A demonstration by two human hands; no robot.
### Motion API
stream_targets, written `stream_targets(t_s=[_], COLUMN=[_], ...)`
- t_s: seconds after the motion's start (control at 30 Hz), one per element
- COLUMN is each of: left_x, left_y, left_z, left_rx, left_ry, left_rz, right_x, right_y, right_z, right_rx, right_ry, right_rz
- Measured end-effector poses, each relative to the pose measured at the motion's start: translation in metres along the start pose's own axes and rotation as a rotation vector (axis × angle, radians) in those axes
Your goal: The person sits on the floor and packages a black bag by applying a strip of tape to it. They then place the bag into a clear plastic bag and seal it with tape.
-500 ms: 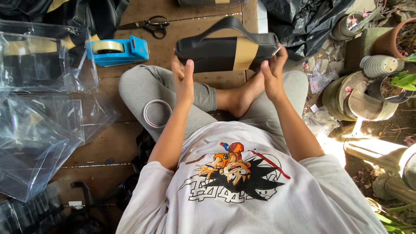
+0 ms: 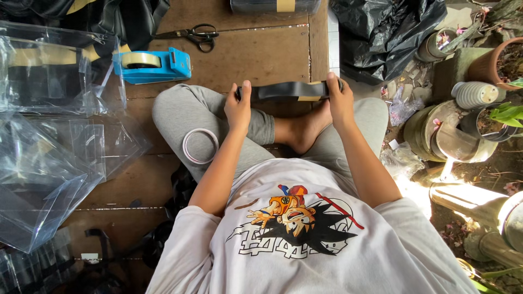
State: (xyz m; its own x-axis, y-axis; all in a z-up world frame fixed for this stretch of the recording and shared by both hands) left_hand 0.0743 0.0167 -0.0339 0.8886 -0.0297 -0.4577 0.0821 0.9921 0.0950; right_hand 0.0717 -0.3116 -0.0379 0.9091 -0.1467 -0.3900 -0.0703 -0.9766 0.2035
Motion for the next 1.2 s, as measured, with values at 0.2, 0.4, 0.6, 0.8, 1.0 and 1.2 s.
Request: stream_targets(t_s=[0.2,0.4,0.6,0.8,1.0,1.2], left_x=[0.006,0.03,0.023,0.019,0.006,0.017], left_y=[-0.002,0.019,0.012,0.016,0.015,0.008], left_z=[0.018,-0.008,0.001,0.005,0.01,-0.005], left_rx=[0.087,0.215,0.15,0.078,0.027,-0.038], left_ry=[0.004,-0.002,-0.039,-0.024,-0.007,-0.019], left_rz=[0.096,0.216,0.18,0.156,0.131,0.074], right_x=[0.018,0.002,-0.018,-0.111,-0.077,-0.064], right_y=[0.008,-0.001,-0.005,-0.069,-0.135,-0.138], right_z=[0.001,-0.019,-0.025,-0.078,-0.063,-0.078], right_rx=[-0.21,-0.352,-0.179,-0.539,-1.226,-1.333], right_ry=[-0.148,-0.137,0.101,1.163,0.804,0.877], right_rz=[0.016,0.025,0.083,-0.209,0.021,-0.047])
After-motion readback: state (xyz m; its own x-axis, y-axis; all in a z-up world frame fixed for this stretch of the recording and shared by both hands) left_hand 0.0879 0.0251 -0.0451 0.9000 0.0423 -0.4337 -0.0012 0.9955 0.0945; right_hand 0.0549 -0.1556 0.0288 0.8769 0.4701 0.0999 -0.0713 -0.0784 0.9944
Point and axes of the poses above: each hand's wrist, its own x-axis towards the middle knuckle, its own y-axis out of the back of the hand, z = x × y, the point moved 8 cm from there along x, towards the middle knuckle, and after that the axes turned 15 degrees about -z, right-handed, at the moved point
